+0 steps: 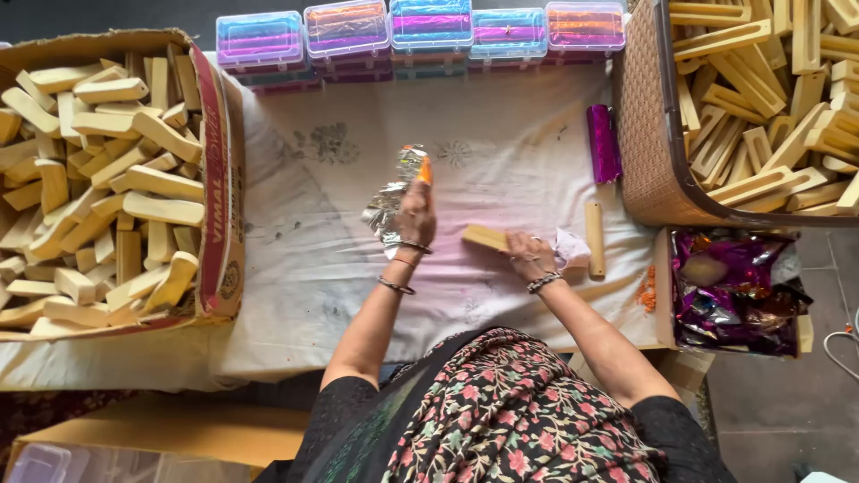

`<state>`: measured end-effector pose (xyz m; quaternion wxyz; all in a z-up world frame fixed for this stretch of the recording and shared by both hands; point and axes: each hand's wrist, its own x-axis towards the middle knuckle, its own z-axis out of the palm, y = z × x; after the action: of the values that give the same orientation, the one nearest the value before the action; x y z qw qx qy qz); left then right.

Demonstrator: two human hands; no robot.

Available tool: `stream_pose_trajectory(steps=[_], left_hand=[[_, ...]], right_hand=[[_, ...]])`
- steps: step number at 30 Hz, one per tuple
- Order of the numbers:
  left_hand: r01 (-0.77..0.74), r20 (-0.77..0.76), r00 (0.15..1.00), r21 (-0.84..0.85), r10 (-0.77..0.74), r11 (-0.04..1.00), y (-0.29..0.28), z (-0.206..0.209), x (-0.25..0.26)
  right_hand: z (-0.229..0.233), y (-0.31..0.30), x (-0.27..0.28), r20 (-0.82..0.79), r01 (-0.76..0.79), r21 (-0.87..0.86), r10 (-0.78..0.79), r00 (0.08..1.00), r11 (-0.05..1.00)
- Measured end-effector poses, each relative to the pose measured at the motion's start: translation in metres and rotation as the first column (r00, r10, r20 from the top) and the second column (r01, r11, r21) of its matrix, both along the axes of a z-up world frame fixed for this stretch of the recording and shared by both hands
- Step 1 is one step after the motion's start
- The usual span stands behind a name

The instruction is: Wrapping wooden blocks in silver foil and colored paper.

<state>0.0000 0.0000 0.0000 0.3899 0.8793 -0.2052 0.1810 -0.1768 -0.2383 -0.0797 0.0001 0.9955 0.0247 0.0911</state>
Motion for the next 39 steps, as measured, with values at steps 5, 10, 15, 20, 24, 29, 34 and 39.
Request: stream_pose_trajectory(steps=[5,10,15,20,24,29,34,39], left_hand=[[0.397,-0.150,0.917,0.277,-0.369,0.875,-0.034,-0.068,-0.018],[0.573,-0.150,0.725,0.672,-0.672,0.469,-0.044,-0.138,-0.033],[0.699,-0.198,0.632,0.562,-0.749,0.441,-0.027,-0.120,-0.043],[0.733,-0.276,0.594,0.572,-0.756,0.368,-0.015,-0.107,-0.056],[0.538,-0.072,0.676,0.729,-0.733,0.424,0.000,-0.109,-0.058],[0.610,-0.252,0.745,0.633,-0.618,0.477,0.022,-0.126,-0.040],[0.352,-0.029,0.898,0.645,-0.438,0.679,0.062,-0.133,0.006],[0.365,-0.370,0.917,0.636,-0.147,0.680,0.072,-0.076,0.015]], right_hand=[[-0.012,-0.036,-0.025,0.009,0.397,-0.001,-0.397,0.918,0.918],[0.002,-0.058,-0.042,-0.033,0.551,0.038,-0.550,0.835,0.834],[0.040,-0.035,-0.026,0.030,0.578,0.031,-0.578,0.815,0.816],[0.037,0.030,0.007,0.121,-0.021,0.270,-0.012,0.993,0.963],[0.048,0.062,0.016,-0.129,0.002,0.356,0.047,0.990,0.934],[0.004,0.053,0.003,-0.295,0.000,0.029,0.008,0.956,1.000],[0.026,0.063,0.002,-0.333,0.036,0.051,-0.017,0.943,0.998],[0.023,0.064,0.002,-0.333,0.033,0.010,-0.028,0.942,0.999]])
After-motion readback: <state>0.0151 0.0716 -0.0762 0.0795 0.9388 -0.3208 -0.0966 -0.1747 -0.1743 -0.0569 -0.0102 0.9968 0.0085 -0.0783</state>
